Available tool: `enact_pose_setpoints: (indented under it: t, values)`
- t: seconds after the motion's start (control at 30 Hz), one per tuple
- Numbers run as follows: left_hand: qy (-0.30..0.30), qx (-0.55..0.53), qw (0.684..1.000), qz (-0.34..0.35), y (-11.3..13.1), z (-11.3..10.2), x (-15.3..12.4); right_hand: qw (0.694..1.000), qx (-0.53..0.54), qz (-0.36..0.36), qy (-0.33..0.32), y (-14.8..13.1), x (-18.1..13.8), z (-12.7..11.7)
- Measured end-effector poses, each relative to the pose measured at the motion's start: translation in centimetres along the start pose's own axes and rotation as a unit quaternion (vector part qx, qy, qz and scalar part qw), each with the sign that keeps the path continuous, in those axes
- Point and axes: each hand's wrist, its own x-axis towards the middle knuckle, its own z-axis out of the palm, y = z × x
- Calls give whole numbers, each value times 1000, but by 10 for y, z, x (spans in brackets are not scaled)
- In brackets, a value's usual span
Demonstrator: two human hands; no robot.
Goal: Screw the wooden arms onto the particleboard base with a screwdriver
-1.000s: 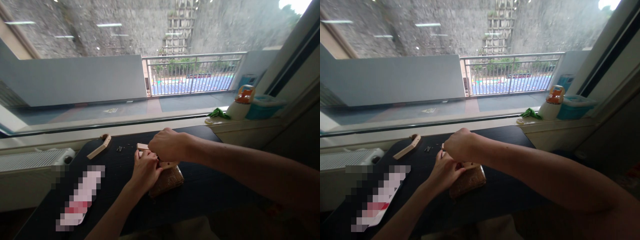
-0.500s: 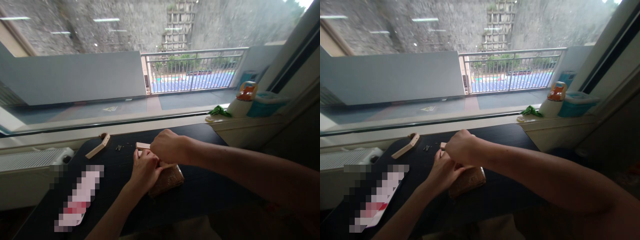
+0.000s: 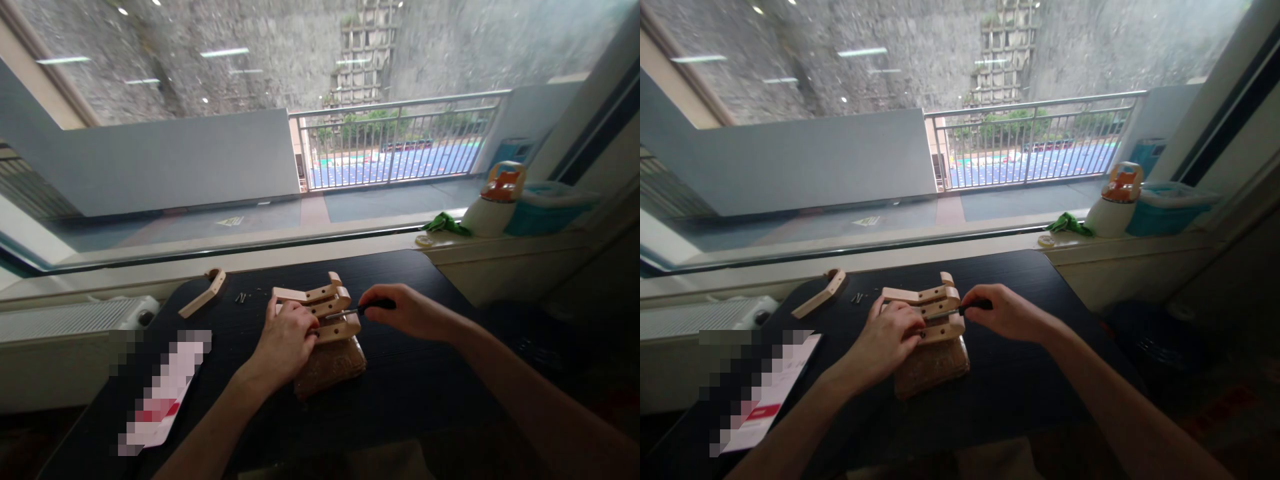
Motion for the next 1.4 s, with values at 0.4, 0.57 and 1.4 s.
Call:
enact_pose_setpoints:
  t: [0.4,0.57,1.4]
  values:
    - [-11,22,1000,-3,4,3,4,978,149,-19,146,42,-3,63]
    - [-12,31,999,-6,6,4,5,980,126,-29,150,46,-2,64]
    - [207,-476,849,-103,-31,72,-47,976,-110,-60,176,-42,22,65]
